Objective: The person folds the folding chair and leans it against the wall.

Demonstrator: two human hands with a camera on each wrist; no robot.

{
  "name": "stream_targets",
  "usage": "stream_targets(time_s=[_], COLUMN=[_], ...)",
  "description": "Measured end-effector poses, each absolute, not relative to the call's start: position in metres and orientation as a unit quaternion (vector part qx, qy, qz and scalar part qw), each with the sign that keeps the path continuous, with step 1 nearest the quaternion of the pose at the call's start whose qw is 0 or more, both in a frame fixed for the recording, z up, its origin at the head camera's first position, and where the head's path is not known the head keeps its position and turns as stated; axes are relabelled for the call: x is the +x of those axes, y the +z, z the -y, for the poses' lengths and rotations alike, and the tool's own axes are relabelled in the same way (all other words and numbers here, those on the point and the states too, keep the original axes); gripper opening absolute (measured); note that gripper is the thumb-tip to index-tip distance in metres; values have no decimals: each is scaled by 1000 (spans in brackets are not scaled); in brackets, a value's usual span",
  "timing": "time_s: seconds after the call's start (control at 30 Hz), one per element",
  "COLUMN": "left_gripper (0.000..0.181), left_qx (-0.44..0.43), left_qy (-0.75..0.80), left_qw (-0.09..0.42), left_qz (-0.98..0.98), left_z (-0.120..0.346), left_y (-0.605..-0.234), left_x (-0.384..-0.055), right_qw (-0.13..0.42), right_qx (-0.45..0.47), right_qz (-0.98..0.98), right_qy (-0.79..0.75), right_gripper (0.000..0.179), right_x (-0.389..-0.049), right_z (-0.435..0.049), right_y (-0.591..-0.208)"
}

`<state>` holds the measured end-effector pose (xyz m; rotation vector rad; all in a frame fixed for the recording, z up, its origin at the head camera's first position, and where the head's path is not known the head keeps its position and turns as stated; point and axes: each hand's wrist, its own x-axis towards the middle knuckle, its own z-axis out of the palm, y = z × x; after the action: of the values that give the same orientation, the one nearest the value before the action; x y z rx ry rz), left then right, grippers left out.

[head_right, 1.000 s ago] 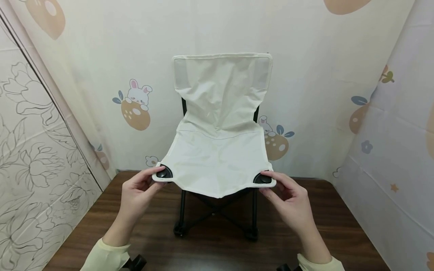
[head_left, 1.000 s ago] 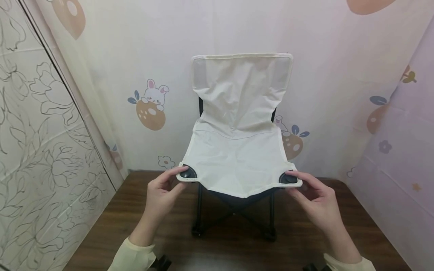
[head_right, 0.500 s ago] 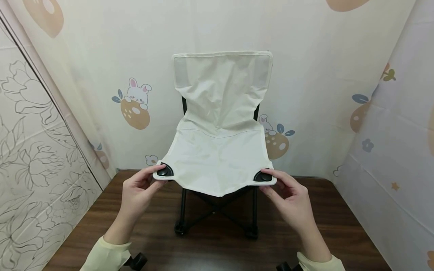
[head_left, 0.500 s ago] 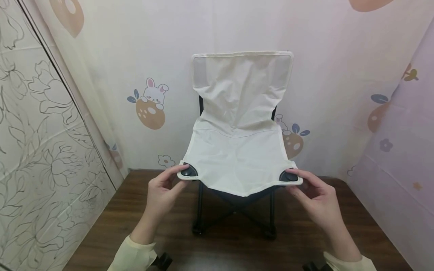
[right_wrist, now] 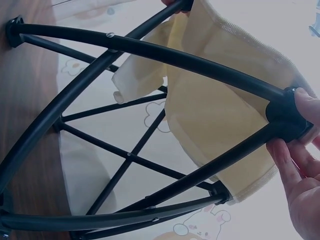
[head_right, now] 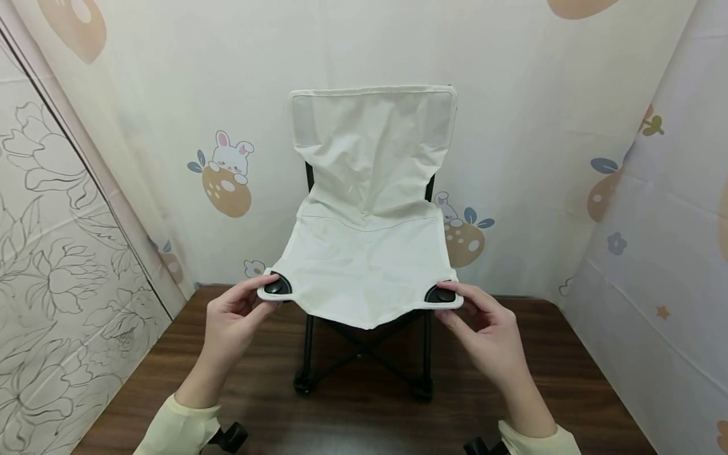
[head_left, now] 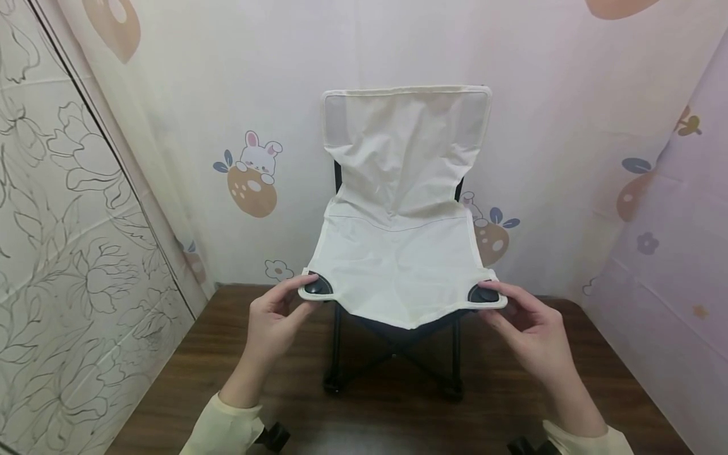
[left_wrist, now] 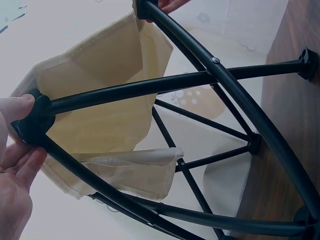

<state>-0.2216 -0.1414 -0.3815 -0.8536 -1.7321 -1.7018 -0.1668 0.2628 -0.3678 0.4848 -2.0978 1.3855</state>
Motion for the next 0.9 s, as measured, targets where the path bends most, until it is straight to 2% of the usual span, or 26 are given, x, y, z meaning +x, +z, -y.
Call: stream_targets(time_s=[0.9], left_gripper=[41], left_qx=[-316], left_qy=[-633], left_qw=[274], left_qz=[651], left_z=[138], left_y=[-376], left_x=[-226], right_qw=[289], right_qx=[186], right_qz=[778], right_qy=[527], right_gripper=[52], right_x=[-172], right_z=[-261], right_y=[-362])
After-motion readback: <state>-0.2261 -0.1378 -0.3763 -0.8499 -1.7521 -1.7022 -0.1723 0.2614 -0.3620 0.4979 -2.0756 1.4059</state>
